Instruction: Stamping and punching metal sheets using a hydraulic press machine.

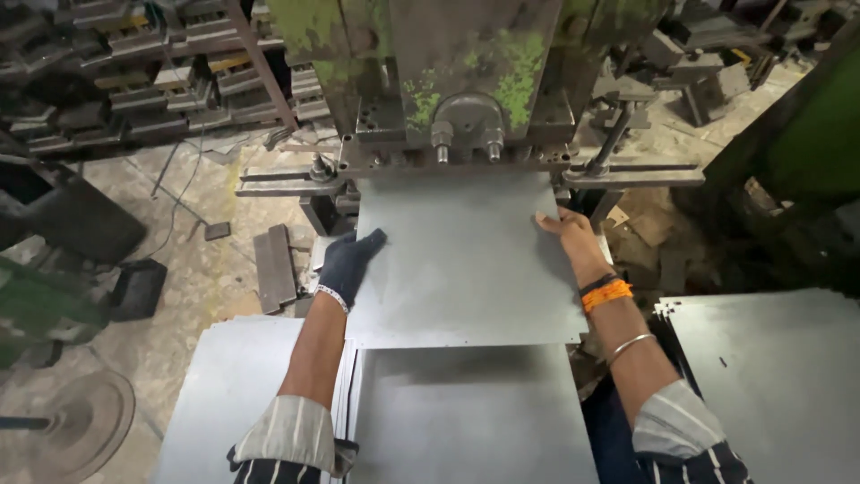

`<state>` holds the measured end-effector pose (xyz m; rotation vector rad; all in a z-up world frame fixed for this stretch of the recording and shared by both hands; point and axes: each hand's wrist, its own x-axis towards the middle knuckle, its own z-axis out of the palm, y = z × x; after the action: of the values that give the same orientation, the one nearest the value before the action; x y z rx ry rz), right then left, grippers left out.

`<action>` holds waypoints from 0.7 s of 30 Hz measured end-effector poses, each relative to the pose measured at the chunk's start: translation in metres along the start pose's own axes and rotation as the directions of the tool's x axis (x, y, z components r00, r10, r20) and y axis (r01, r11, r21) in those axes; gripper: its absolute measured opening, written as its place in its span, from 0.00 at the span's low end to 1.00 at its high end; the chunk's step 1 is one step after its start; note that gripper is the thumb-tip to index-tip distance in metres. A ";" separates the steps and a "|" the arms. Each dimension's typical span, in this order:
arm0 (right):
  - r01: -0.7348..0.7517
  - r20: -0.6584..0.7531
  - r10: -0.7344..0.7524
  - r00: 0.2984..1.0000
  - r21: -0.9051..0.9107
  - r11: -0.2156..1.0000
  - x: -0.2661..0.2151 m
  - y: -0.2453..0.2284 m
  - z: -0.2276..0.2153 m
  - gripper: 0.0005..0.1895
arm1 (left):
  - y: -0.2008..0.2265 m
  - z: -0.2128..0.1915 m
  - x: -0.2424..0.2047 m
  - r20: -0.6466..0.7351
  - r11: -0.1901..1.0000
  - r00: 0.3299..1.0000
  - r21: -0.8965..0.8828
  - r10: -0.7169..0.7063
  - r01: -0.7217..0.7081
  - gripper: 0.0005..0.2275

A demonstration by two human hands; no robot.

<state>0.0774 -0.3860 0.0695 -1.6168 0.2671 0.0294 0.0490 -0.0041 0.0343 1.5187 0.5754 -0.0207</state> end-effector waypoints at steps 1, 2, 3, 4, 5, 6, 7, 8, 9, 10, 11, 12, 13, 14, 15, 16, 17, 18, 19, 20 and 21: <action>0.006 0.002 -0.006 1.000 -0.002 1.000 0.011 0.010 -0.003 0.17 | 0.000 0.001 0.003 -0.001 1.000 1.000 -0.005 0.004 -0.004 0.25; -0.022 -0.011 0.022 1.000 -0.005 1.000 0.022 0.020 -0.005 0.18 | -0.002 0.001 0.005 0.001 1.000 1.000 -0.011 0.000 0.000 0.25; -0.050 -0.024 0.050 0.998 -0.009 0.999 0.033 0.031 -0.008 0.18 | -0.004 0.000 0.007 0.003 1.000 1.000 -0.017 -0.005 0.005 0.24; -0.044 -0.020 0.044 0.999 -0.011 0.999 0.052 0.049 -0.016 0.18 | -0.003 0.001 0.005 -0.001 1.000 1.000 -0.023 -0.001 0.001 0.24; -0.062 -0.046 0.061 0.997 -0.016 0.998 0.070 0.067 -0.025 0.19 | -0.001 0.002 0.003 -0.008 0.999 1.000 -0.034 -0.005 0.004 0.24; -0.082 -0.071 0.081 0.994 -0.019 0.996 0.087 0.086 -0.032 0.19 | 0.000 0.001 -0.001 -0.015 0.999 1.000 -0.042 -0.011 0.010 0.24; -0.080 -0.066 0.078 0.995 -0.021 0.997 0.075 0.073 -0.024 0.19 | -0.003 0.000 0.004 -0.020 0.999 1.000 -0.046 -0.010 0.009 0.24; -0.059 -0.051 0.060 0.997 0.023 0.998 0.064 0.060 -0.017 0.17 | -0.006 -0.001 0.009 -0.002 0.995 1.000 -0.103 -0.016 0.016 0.26; -0.038 -0.038 0.041 0.998 0.067 0.997 0.053 0.046 -0.010 0.15 | -0.009 -0.001 0.014 0.017 0.987 1.000 -0.160 -0.021 0.023 0.27; -0.035 -0.038 0.037 0.999 0.064 0.997 0.046 0.042 -0.010 0.15 | -0.007 0.000 0.013 0.018 0.986 1.000 -0.164 -0.019 0.022 0.27; -0.046 -0.036 0.048 0.998 0.044 0.998 0.040 0.037 -0.010 0.15 | -0.006 0.001 0.012 0.022 0.977 0.999 -0.210 -0.029 0.033 0.28; -0.058 -0.031 0.059 0.998 0.024 0.998 0.033 0.033 -0.009 0.16 | -0.004 0.001 0.011 0.024 0.966 0.999 -0.255 -0.040 0.045 0.28; -0.055 -0.030 0.055 0.998 0.022 0.998 0.032 0.030 -0.009 0.16 | -0.004 0.002 0.008 0.023 0.965 0.999 -0.259 -0.038 0.043 0.28; -0.058 -0.029 0.058 0.998 0.004 0.998 0.032 0.027 -0.008 0.15 | -0.003 0.001 0.005 0.032 0.954 0.999 -0.295 -0.044 0.051 0.28; -0.061 -0.029 0.060 0.998 -0.015 0.998 0.031 0.024 -0.008 0.15 | -0.003 0.001 0.003 0.042 0.942 0.998 -0.330 -0.049 0.060 0.28; -0.058 -0.028 0.058 0.998 -0.015 0.998 0.040 0.032 -0.010 0.15 | -0.006 0.002 0.008 0.042 0.942 0.998 -0.332 -0.047 0.058 0.28; -0.064 -0.025 0.064 0.998 -0.012 0.998 0.049 0.040 -0.013 0.16 | -0.009 0.003 0.013 0.035 0.942 0.999 -0.333 -0.026 0.036 0.28; -0.071 -0.025 0.071 0.997 -0.009 0.997 0.056 0.048 -0.017 0.16 | -0.013 0.004 0.017 0.030 0.943 1.000 -0.332 -0.006 0.016 0.28; -0.071 -0.027 0.071 0.997 -0.008 0.997 0.049 0.044 -0.014 0.16 | -0.013 0.003 0.015 0.032 0.944 0.999 -0.331 -0.006 0.016 0.28; -0.057 -0.025 0.057 0.998 -0.002 0.998 0.042 0.040 -0.012 0.14 | -0.012 0.002 0.013 0.072 0.916 0.997 -0.401 0.006 0.023 0.28; -0.043 -0.022 0.043 0.999 0.003 0.999 0.034 0.037 -0.010 0.12 | -0.012 0.001 0.010 0.111 0.883 0.994 -0.468 0.021 0.034 0.28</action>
<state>0.1016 -0.4030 0.0281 -1.6091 0.3187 0.0436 0.0541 -0.0025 0.0194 1.0327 0.4528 0.0262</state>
